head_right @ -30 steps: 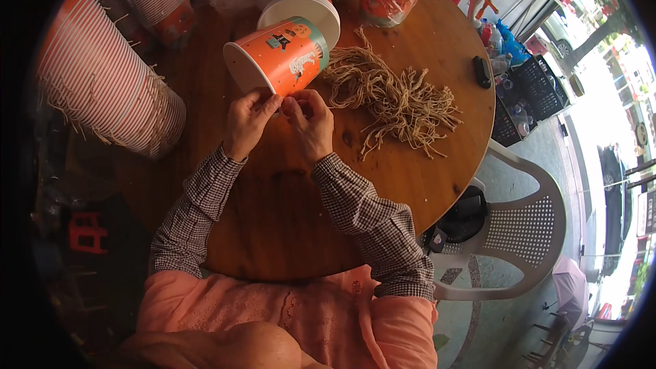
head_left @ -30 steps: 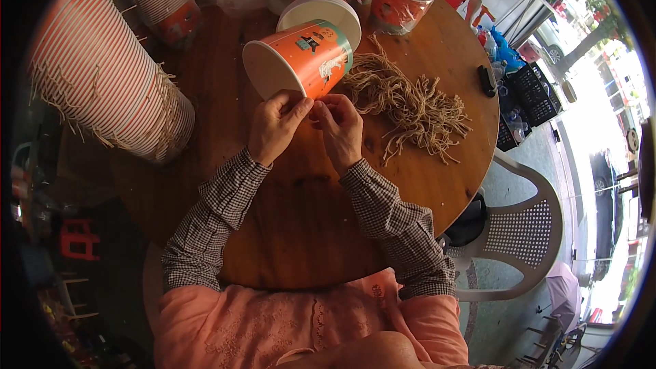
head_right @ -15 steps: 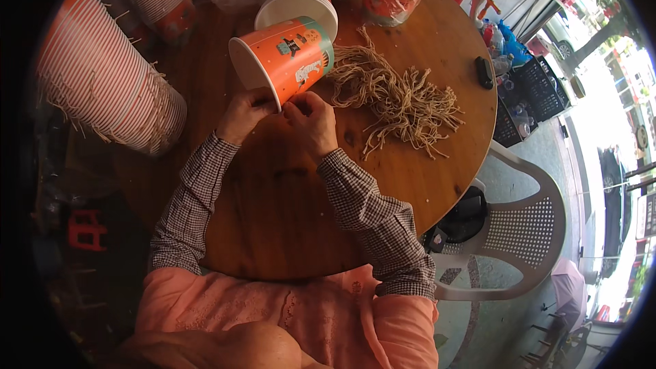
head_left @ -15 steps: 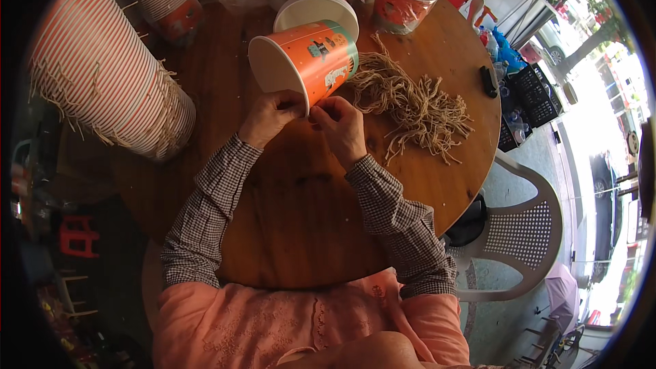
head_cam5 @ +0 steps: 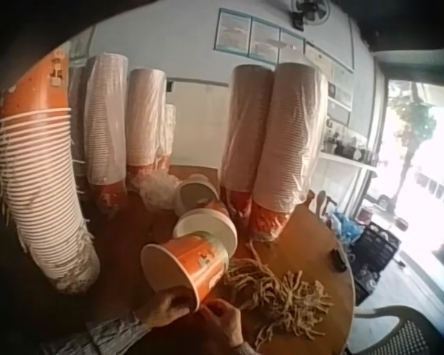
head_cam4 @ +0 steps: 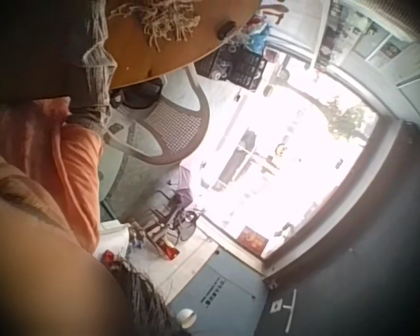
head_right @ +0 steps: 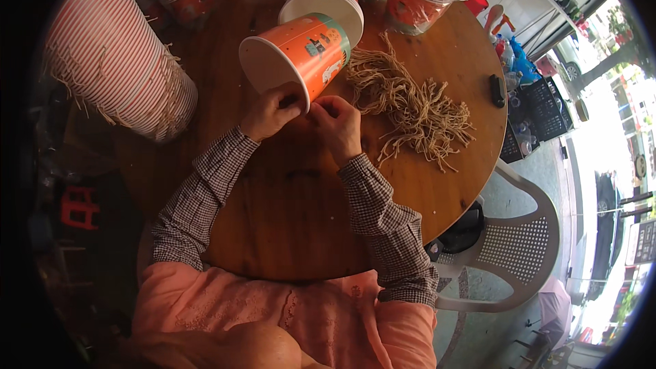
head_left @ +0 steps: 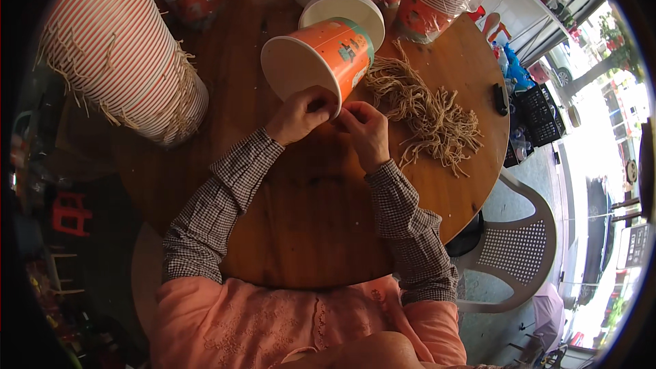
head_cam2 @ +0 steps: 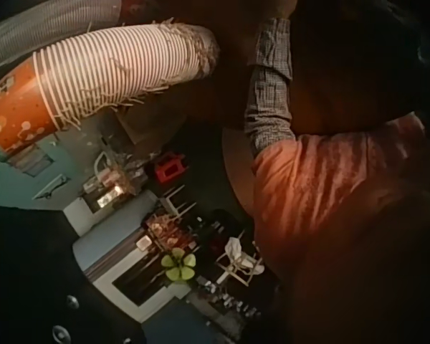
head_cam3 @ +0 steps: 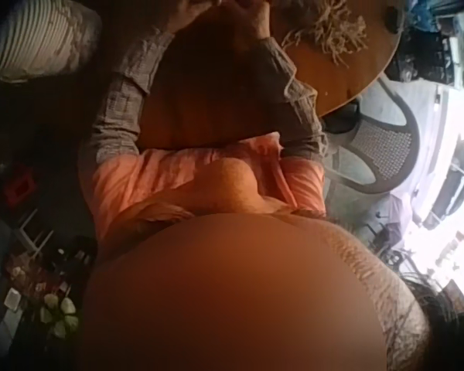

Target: Manually attaching thin string handles to small cardboard buckets.

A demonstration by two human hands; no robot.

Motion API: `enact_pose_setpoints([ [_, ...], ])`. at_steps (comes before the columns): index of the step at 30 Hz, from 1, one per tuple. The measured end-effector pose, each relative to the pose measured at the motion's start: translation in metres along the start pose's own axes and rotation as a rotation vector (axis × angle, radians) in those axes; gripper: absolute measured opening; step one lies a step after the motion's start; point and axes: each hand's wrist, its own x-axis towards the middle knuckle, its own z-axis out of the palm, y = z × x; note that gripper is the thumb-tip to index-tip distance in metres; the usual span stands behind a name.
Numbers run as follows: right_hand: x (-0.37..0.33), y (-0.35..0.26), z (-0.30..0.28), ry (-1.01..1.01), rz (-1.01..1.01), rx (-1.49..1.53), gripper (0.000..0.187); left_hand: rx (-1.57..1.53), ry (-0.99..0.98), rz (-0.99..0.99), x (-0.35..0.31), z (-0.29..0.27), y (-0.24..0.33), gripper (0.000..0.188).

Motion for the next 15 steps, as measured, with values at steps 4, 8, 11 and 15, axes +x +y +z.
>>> enact_pose_setpoints([
  [4, 0.001, -0.002, -0.006, -0.016, 0.039, -0.006, 0.015, -0.064, 0.008, 0.034, -0.001, 0.0, -0.001, 0.014],
  [8, 0.0, -0.006, -0.009, -0.04, 0.069, -0.021, 0.015, 0.136, 0.006, 0.036, -0.001, 0.001, 0.006, 0.019],
  [11, 0.0, -0.004, -0.009, -0.028, 0.067, -0.004, 0.014, 0.245, 0.022, 0.106, -0.001, 0.005, 0.007, 0.018],
  [15, 0.001, -0.004, -0.01, -0.046, 0.1, -0.031, 0.014, 0.211, 0.021, 0.08, -0.001, 0.007, 0.0, 0.017],
])
